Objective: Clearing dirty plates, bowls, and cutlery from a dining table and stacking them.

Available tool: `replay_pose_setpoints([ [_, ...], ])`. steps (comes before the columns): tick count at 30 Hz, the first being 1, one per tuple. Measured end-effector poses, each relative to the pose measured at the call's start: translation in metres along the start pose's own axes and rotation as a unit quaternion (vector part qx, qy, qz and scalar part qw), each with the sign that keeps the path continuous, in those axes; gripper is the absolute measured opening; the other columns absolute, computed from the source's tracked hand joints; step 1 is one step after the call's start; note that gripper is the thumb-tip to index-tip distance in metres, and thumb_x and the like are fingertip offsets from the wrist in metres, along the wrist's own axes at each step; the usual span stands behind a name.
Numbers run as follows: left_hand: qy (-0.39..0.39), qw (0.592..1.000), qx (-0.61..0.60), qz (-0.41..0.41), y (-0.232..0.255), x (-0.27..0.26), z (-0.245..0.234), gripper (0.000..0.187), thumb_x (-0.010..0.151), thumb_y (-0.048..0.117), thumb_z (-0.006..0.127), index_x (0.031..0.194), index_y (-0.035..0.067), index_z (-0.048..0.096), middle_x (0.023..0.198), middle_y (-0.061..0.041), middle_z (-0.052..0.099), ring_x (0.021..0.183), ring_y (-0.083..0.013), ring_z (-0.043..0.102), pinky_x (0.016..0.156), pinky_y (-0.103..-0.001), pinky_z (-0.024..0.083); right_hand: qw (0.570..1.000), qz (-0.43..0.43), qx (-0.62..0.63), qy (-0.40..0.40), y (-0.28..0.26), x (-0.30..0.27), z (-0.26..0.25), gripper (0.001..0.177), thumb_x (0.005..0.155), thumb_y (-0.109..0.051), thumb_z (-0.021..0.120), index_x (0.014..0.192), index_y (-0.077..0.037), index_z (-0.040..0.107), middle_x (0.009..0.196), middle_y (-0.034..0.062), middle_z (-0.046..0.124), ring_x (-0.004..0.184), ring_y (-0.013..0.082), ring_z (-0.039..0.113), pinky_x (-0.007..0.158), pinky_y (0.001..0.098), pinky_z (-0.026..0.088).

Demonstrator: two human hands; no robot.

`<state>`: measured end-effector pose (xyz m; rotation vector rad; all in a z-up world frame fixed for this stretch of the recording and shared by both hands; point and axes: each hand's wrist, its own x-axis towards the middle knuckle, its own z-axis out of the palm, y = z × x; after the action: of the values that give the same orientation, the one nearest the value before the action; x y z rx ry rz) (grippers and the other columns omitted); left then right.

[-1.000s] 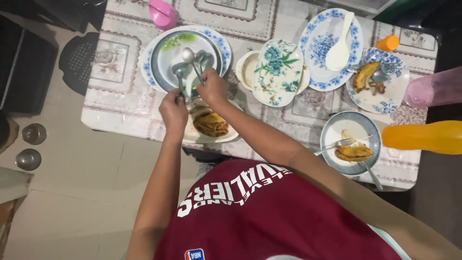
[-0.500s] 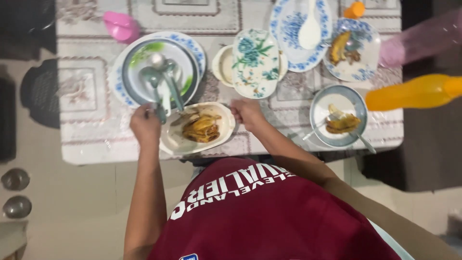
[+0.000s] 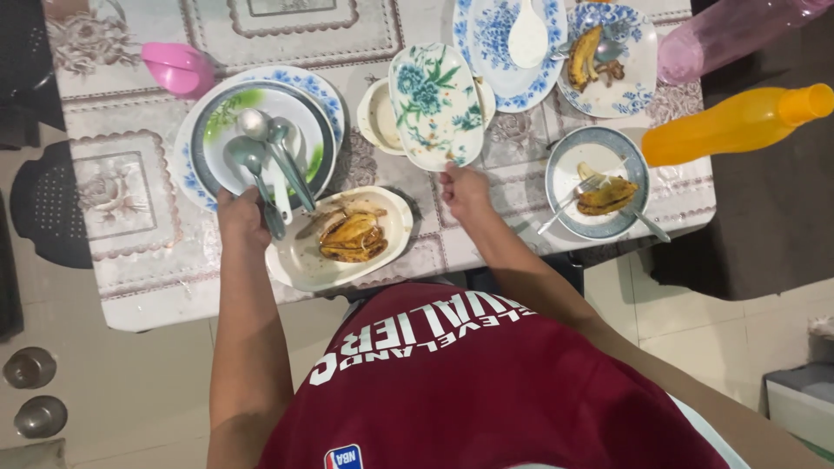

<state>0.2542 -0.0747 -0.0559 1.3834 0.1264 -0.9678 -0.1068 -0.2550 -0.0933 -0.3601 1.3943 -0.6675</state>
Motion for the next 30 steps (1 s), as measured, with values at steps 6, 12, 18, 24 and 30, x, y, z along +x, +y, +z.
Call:
replay_pose_setpoints([
  [6,-0.014,0.998,-0.059,0.029,0.007,-0.003,0.004,0.062,0.085,-0.019,0.044,0.14,0.01,0.046,0.129,-0.016,0.064,0.111,-0.0321,0.071,0.089,-0.044,0.064,0.985,-0.155,-0.078,-0.011,-0.024,-0.022,0.004,0.012,0.096,-0.012,0.068,0.091,-0.002,0.065,0.067,0.0023,0.059,0.051,0.0097,0.048,0.041,0.0267,0.032],
  [12,0.005,0.998,-0.036,0.052,0.012,0.005,-0.011,0.066,0.084,-0.021,0.046,0.142,0.01,0.048,0.128,-0.017,0.065,0.109,-0.0322,0.072,0.087,-0.044,0.063,0.952,-0.252,-0.17,-0.035,-0.015,-0.028,0.031,0.013,0.095,-0.009,0.066,0.089,0.003,0.07,0.071,0.0042,0.064,0.054,0.0091,0.049,0.045,0.0251,0.035],
  [18,0.032,0.999,0.012,0.032,0.005,0.025,-0.03,0.065,0.084,-0.019,0.049,0.142,0.011,0.048,0.127,-0.017,0.066,0.106,-0.0305,0.074,0.081,-0.042,0.065,0.976,-0.132,-0.139,-0.102,-0.002,-0.06,0.058,0.009,0.09,-0.006,0.067,0.092,0.003,0.067,0.068,0.0059,0.06,0.05,0.0107,0.048,0.039,0.0255,0.031],
  [24,0.11,0.938,0.281,0.171,0.003,0.027,-0.05,0.048,0.092,0.001,0.068,0.138,0.003,0.054,0.119,-0.018,0.069,0.101,-0.0297,0.07,0.08,-0.041,0.057,0.972,-0.107,-0.156,-0.136,-0.01,-0.093,0.074,0.011,0.091,-0.006,0.066,0.09,0.004,0.067,0.067,0.007,0.061,0.046,0.0113,0.047,0.04,0.0256,0.035],
  [30,0.051,0.928,0.235,0.284,0.073,-0.058,-0.005,0.051,0.106,0.035,0.065,0.14,-0.003,0.061,0.123,-0.016,0.067,0.101,-0.0256,0.066,0.084,-0.039,0.056,0.945,-0.084,-0.164,-0.271,-0.015,-0.1,0.076,0.009,0.091,-0.005,0.069,0.094,0.003,0.071,0.069,0.004,0.061,0.05,0.0078,0.047,0.042,0.0224,0.035],
])
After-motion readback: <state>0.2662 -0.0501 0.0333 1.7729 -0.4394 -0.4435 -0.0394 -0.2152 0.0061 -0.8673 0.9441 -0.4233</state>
